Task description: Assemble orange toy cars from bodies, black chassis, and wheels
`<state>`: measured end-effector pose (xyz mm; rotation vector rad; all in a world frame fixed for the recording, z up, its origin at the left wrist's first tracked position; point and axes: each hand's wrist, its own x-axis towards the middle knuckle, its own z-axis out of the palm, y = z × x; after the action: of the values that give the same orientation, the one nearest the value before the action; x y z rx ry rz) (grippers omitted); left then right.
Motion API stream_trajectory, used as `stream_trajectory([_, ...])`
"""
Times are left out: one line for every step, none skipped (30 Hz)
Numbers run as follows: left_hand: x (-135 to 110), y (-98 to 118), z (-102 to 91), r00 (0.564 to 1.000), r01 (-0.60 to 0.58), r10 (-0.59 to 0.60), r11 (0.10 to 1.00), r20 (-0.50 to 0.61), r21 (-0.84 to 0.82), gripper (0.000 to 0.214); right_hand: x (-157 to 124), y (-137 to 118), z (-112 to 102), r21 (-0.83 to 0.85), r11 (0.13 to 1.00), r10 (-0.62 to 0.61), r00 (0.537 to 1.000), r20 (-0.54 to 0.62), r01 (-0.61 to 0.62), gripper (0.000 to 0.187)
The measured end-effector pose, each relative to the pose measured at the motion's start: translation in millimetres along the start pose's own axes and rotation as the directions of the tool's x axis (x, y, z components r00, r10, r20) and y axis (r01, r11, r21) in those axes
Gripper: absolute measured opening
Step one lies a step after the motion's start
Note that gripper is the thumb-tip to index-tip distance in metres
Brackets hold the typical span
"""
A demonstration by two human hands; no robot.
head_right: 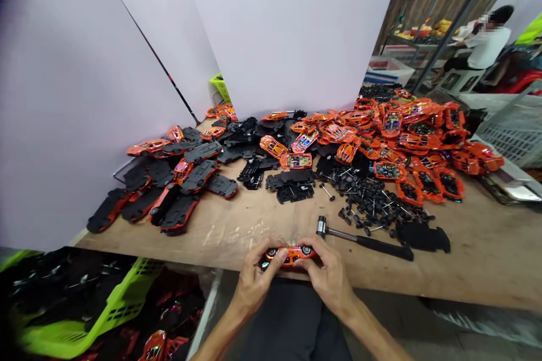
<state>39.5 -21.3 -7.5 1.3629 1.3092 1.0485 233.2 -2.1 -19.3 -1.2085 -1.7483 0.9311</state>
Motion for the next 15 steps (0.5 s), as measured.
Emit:
stream_trajectory([1,0,-2.3,1.000,-0.018,0.018,1.000,0.008,0.014,0.025,-2,1,3,0.022,1.000,-0.015,0.999,-0.048,0.016,0.015])
stream_trajectory([2,1,-5.7,0.999,-0.039,0.038,0.999,0.025,0.037,0.024,-3,2,5,0.035,0.999,-0.026,0.997,-0.078,0.028,0.014])
stream_trajectory([3,4,-10.0,0.996,-0.069,0.065,0.995,0.057,0.074,0.024,-3,1,5,0.038,0.999,-0.029,0.996,-0.080,0.032,0.014])
stream_trajectory([5,10,-15.0,0.989,-0.111,0.098,0.987,0.111,0.119,0.024,-3,-2,3,0.034,0.999,-0.023,0.998,-0.056,0.025,0.014])
stream_trajectory([6,18,-20.0,0.974,-0.164,0.134,0.973,0.183,0.164,0.024,-2,-6,1,0.025,1.000,-0.011,1.000,-0.021,0.011,0.013])
stream_trajectory([7,26,-24.5,0.951,-0.222,0.166,0.953,0.262,0.204,0.023,-1,-13,-3,0.013,1.000,0.007,1.000,0.018,-0.007,0.013])
stream_trajectory([7,36,-27.8,0.923,-0.276,0.191,0.933,0.334,0.231,0.022,0,-20,-7,0.002,1.000,0.024,0.998,0.050,-0.025,0.013])
stream_trajectory([6,44,-29.3,0.899,-0.321,0.216,0.916,0.380,0.239,0.022,-1,-29,-10,-0.008,0.999,0.040,0.997,0.070,-0.039,0.013])
stream_trajectory([4,50,-28.6,0.889,-0.347,0.240,0.909,0.389,0.231,0.029,-1,-38,-13,-0.013,0.999,0.054,0.996,0.077,-0.053,0.013])
stream_trajectory([1,54,-25.9,0.896,-0.350,0.258,0.912,0.362,0.214,0.039,-2,-47,-14,-0.016,0.998,0.069,0.995,0.075,-0.068,0.013])
stream_trajectory([-2,54,-21.4,0.916,-0.331,0.263,0.922,0.303,0.199,0.046,-4,-55,-16,-0.015,0.996,0.086,0.994,0.074,-0.085,0.013])
stream_trajectory([-6,52,-15.6,0.938,-0.298,0.251,0.936,0.238,0.189,0.049,-6,-61,-17,-0.008,0.994,0.106,0.991,0.087,-0.106,0.015])
stream_trajectory([-11,47,-9.2,0.959,-0.254,0.222,0.950,0.177,0.184,0.047,-7,-65,-20,0.004,0.992,0.122,0.986,0.114,-0.123,0.018])
stream_trajectory([-17,41,-2.8,0.976,-0.199,0.178,0.963,0.127,0.181,0.042,-8,-66,-25,0.013,0.991,0.127,0.980,0.152,-0.131,0.022])
stream_trajectory([-23,35,3.0,0.987,-0.142,0.126,0.974,0.099,0.174,0.036,-7,-63,-33,0.003,0.993,0.116,0.977,0.179,-0.119,0.025])
